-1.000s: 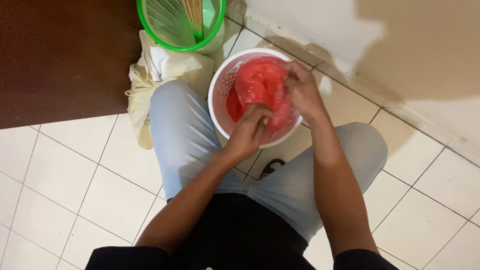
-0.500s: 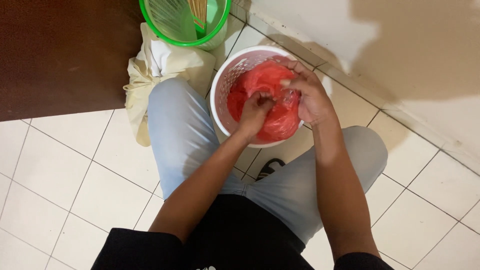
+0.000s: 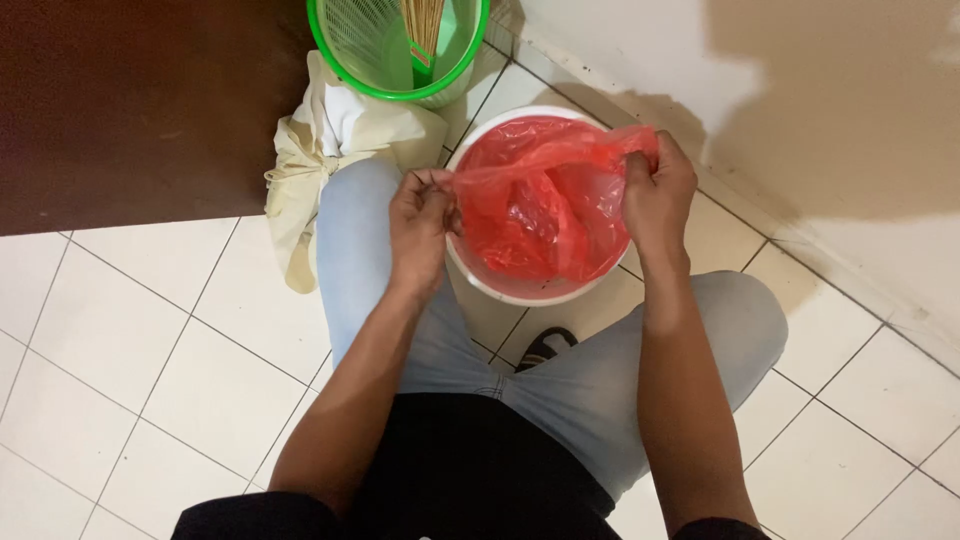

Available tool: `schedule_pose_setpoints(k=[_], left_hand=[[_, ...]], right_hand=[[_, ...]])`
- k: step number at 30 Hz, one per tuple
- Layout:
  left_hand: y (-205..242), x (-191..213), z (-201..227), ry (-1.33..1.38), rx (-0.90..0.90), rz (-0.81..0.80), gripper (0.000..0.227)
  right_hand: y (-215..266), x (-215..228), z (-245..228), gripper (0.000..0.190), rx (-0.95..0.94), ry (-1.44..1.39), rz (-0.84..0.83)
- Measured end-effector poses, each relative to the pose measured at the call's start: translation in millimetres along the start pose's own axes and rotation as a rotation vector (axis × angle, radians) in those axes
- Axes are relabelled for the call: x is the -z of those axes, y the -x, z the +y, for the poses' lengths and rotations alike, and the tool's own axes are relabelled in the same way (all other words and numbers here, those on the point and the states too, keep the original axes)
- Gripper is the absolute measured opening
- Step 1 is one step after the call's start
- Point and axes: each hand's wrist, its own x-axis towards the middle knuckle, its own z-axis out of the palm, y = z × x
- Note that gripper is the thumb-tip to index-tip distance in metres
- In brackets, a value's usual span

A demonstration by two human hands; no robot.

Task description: Replace a trash bin liner, take out the full bag, and close the curtains in a hotel room.

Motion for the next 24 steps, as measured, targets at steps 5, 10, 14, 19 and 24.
schedule_pose_setpoints(k=[5, 10, 14, 19, 24], left_hand=[[-19, 3, 32, 0.028, -0.075, 0.088, 0.014], [-4, -32, 61, -0.018, -0.326, 0.149, 0.04], [19, -47, 13, -0.634, -0.554, 0.003, 0.026], [12, -82, -14, -0.886, -0.012, -0.17, 0.035], [-27, -78, -119, -0.384, 0.09, -0.151, 0.034]], right_hand=[[-4, 2, -9, 0.009, -0.091, -0.177, 0.004], [-2, 1, -33, 0.013, -0.286, -0.451, -0.079], [3, -7, -19, 0.02, -0.477, -0.665, -0.181], [7, -12, -14, 0.022, -0.662, -0.759, -0.202], [8, -13, -24, 0.029, -0.717, -0.851, -0.288]])
